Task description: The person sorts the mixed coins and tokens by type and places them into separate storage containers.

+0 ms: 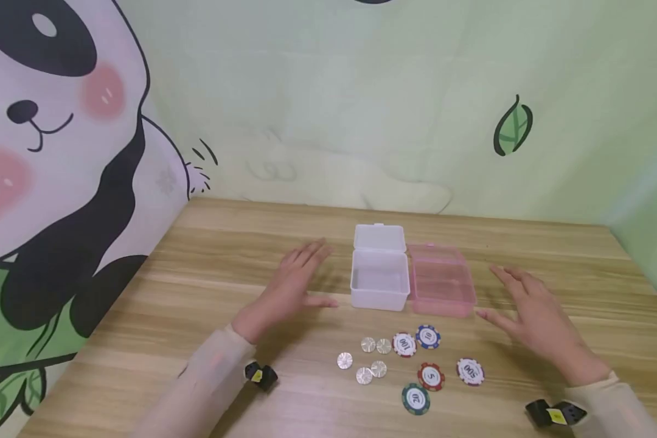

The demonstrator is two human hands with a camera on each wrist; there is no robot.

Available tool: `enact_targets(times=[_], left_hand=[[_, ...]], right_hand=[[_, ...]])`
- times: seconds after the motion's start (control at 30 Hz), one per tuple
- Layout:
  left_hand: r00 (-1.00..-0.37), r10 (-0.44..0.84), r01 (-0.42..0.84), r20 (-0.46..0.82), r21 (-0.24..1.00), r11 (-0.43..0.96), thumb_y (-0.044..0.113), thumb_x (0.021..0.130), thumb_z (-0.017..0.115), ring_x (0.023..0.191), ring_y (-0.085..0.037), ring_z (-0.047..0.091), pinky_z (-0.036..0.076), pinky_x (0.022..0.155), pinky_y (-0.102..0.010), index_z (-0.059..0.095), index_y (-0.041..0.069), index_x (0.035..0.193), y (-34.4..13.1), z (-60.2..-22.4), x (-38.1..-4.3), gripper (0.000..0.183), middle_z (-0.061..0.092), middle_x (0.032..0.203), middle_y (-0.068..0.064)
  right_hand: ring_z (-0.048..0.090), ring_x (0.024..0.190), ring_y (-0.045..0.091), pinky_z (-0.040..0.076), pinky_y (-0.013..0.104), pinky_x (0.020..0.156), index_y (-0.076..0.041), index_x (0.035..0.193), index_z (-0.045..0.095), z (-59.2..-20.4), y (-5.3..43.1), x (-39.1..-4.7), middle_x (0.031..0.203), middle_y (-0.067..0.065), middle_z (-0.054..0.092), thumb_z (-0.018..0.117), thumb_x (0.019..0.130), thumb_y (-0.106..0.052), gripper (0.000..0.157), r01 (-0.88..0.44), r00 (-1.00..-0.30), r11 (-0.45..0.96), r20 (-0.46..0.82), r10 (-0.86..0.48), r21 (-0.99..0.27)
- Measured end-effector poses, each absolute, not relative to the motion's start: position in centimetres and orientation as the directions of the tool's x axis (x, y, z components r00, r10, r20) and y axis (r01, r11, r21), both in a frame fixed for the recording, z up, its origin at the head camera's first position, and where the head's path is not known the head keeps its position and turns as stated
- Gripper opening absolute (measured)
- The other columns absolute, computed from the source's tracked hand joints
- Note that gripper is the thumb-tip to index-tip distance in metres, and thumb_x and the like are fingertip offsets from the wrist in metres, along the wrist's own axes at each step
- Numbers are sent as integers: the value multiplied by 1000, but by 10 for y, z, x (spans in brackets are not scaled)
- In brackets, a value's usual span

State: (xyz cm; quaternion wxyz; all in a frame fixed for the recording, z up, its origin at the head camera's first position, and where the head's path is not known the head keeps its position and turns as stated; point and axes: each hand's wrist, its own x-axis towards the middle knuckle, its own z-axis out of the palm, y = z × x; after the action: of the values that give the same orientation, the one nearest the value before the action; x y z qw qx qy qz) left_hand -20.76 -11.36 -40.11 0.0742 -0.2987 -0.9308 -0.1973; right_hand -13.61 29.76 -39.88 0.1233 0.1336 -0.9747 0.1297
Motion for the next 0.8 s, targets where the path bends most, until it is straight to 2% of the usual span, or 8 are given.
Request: enact_targets(times=[0.17,0.4,0.63,0.8], left_hand=[[-812,507,583,288,430,690,45,70,81,140,-32,36,26,117,-52,41,9,144,-107,-407,-215,91,39,152,-10],[-831,472,547,293,585,599,38,70,83,137,-31,40,32,115,-50,49,8,138,-97,-412,-223,82,47,146,-12],[-822,509,547,257,608,576,37,69,84,136,-31,40,32,114,-50,50,7,136,-86,-408,-231,81,48,144,-12],[-808,545,556,225,600,576,37,69,84,138,-32,38,30,116,-51,48,7,137,-82,-405,-235,82,45,147,-13]], right_hand=[[53,107,46,43,65,89,1,132,51,-395,287,-136,120,28,56,71,85,-35,62,-320,-904,907,375,-206,-274],[61,92,34,51,53,76,1,118,60,-390,274,-132,109,21,65,72,83,-17,41,-386,-866,857,455,-209,-341],[62,84,25,56,38,67,-1,109,64,-386,260,-130,101,14,67,71,84,-12,29,-426,-853,825,468,-230,-372],[60,78,15,53,27,64,-4,105,66,-385,246,-129,94,6,68,71,83,-10,23,-465,-844,789,470,-258,-402]])
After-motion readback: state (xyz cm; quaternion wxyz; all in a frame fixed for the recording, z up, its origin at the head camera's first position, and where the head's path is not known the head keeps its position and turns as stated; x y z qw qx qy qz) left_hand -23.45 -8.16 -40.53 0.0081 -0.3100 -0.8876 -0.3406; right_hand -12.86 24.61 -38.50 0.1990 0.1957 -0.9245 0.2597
